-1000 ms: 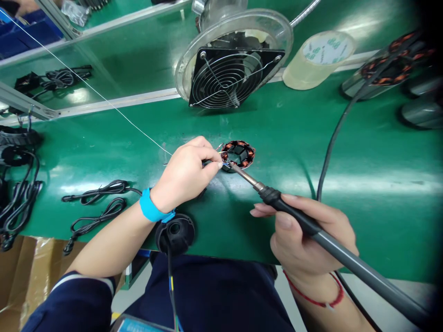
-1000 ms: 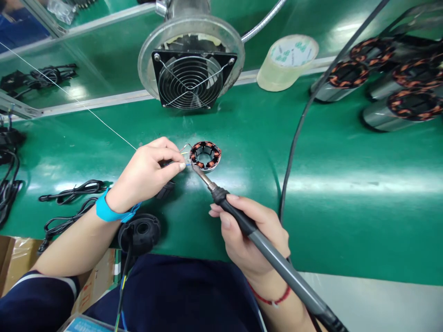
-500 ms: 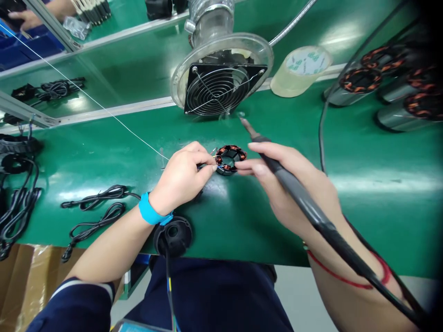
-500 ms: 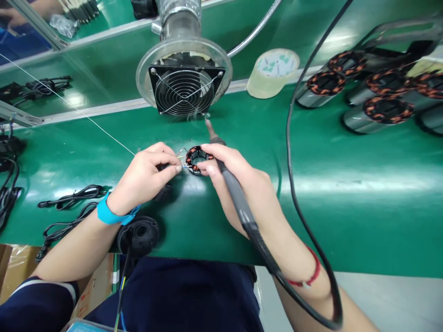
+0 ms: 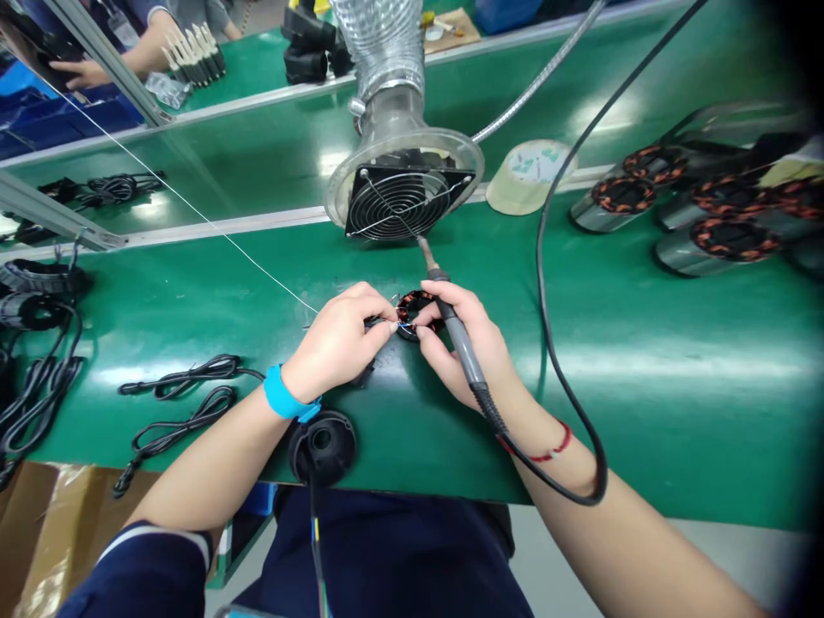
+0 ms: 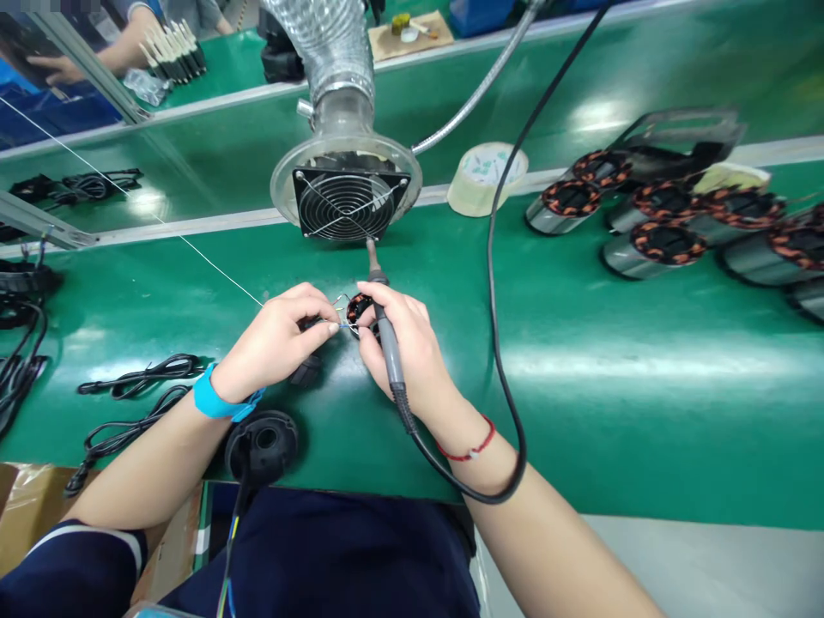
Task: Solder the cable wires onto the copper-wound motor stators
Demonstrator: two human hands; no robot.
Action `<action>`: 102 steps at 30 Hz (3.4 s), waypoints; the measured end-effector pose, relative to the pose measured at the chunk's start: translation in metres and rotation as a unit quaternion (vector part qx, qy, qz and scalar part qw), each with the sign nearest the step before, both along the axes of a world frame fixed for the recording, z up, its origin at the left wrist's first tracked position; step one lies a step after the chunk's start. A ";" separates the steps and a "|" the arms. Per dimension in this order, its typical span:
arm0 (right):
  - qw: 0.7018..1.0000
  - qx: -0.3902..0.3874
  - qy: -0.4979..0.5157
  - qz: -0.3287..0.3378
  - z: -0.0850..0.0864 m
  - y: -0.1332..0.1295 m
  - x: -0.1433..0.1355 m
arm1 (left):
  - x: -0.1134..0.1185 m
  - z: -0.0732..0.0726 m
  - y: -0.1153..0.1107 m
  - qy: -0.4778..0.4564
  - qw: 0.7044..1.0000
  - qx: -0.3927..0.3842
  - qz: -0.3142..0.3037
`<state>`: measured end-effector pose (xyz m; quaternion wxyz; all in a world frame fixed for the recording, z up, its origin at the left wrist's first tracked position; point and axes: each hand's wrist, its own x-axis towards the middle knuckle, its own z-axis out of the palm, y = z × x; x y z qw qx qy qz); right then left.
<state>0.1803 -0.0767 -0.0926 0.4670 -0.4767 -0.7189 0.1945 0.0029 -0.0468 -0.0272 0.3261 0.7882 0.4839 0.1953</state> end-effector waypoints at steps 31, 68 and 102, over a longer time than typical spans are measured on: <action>0.997 0.012 -0.050 0.056 -0.002 -0.004 0.003 | -0.014 0.023 0.034 -0.012 0.942 -0.334 0.027; 0.909 -0.001 -0.340 -0.241 0.019 0.023 0.207 | -0.128 0.037 0.060 -0.035 0.963 0.082 0.253; 0.981 -0.003 -0.184 0.062 0.010 -0.030 0.009 | -0.032 -0.010 0.007 0.025 0.981 -0.172 -0.082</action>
